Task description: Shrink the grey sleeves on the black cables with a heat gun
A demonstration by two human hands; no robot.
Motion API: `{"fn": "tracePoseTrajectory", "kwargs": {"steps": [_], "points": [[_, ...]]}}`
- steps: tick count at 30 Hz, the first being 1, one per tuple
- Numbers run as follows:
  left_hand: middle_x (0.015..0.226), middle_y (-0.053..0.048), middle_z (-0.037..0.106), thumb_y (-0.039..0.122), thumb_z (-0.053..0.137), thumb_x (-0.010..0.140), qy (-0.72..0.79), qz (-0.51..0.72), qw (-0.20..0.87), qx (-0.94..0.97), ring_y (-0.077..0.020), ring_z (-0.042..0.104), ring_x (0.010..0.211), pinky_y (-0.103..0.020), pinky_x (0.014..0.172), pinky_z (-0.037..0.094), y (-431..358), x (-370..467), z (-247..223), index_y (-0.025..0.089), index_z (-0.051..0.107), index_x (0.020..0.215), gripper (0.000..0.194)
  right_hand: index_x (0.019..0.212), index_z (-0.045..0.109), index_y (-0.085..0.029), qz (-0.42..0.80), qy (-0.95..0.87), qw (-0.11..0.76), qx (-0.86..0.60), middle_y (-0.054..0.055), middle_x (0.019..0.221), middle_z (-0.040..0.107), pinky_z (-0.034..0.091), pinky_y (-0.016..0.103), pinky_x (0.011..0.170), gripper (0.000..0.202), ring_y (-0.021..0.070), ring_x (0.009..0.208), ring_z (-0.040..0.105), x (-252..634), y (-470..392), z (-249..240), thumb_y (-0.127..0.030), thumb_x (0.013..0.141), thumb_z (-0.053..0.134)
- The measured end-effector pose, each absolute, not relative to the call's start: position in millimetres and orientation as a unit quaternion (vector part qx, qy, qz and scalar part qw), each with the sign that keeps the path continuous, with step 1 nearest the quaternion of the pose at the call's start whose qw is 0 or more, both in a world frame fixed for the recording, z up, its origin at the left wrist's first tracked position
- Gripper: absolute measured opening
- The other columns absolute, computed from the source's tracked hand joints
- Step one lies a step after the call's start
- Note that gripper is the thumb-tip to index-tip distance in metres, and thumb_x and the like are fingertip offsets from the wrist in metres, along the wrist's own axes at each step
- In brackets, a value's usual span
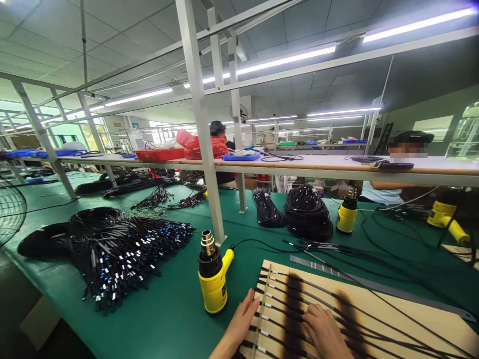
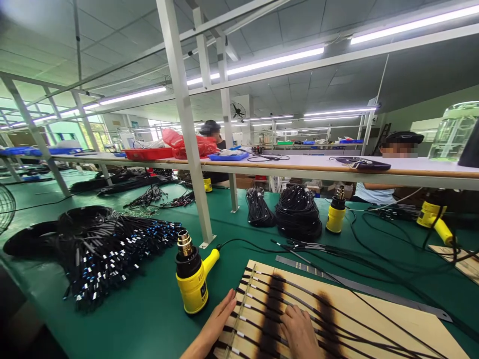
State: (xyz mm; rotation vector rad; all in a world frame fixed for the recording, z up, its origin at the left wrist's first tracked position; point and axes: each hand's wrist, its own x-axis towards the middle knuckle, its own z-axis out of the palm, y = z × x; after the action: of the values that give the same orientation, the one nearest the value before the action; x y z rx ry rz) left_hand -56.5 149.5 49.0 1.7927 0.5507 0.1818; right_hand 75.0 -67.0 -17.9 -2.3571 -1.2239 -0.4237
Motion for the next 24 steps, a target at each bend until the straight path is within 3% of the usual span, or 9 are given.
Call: {"fn": "tracePoseTrajectory", "kwargs": {"steps": [8,12,19,24], "points": [[0.144,-0.009,0.028,0.064,0.057,0.071,0.253,0.08,0.604,0.752,-0.0256,0.024,0.134,-0.035,0.113,0.018,150.5,-55.7,66.3,0.012,0.035,0.138,0.088,0.072,0.063,-0.023,-0.147,-0.455,0.222,-0.85,0.001,0.079,0.065,0.035,0.031,0.067,0.022,0.0229,0.078,0.059,72.1,-70.6,-5.4,-0.003,0.076,0.057],[0.146,-0.009,0.02,0.067,0.054,0.071,0.259,0.096,0.602,0.749,-0.0244,0.018,0.136,-0.034,0.113,0.016,151.5,-49.0,65.6,0.009,0.028,0.141,0.094,0.082,0.062,-0.022,-0.169,-0.458,0.252,-0.836,0.004,0.083,0.064,0.04,0.032,0.068,0.018,0.0227,0.08,0.059,75.4,-71.6,-3.5,-0.008,0.081,0.05],[0.147,-0.009,0.021,0.07,0.05,0.072,0.235,0.07,0.607,0.756,-0.0241,0.017,0.137,-0.035,0.114,0.011,147.8,-43.8,62.6,0.005,0.027,0.14,0.097,0.087,0.061,-0.022,-0.144,-0.439,0.302,-0.834,0.005,0.086,0.063,0.043,0.034,0.067,0.019,0.024,0.082,0.059,76.8,-73.7,-5.1,-0.012,0.084,0.046],[0.148,-0.007,0.015,0.071,0.045,0.074,0.23,0.075,0.607,0.757,-0.0228,0.014,0.138,-0.035,0.114,0.01,151.2,-48.3,59.6,0.009,0.023,0.142,0.095,0.092,0.06,-0.023,-0.125,-0.425,0.351,-0.825,0.005,0.087,0.062,0.044,0.034,0.069,0.016,0.0223,0.084,0.059,73.5,-85.6,-8.2,-0.02,0.089,0.044]]}}
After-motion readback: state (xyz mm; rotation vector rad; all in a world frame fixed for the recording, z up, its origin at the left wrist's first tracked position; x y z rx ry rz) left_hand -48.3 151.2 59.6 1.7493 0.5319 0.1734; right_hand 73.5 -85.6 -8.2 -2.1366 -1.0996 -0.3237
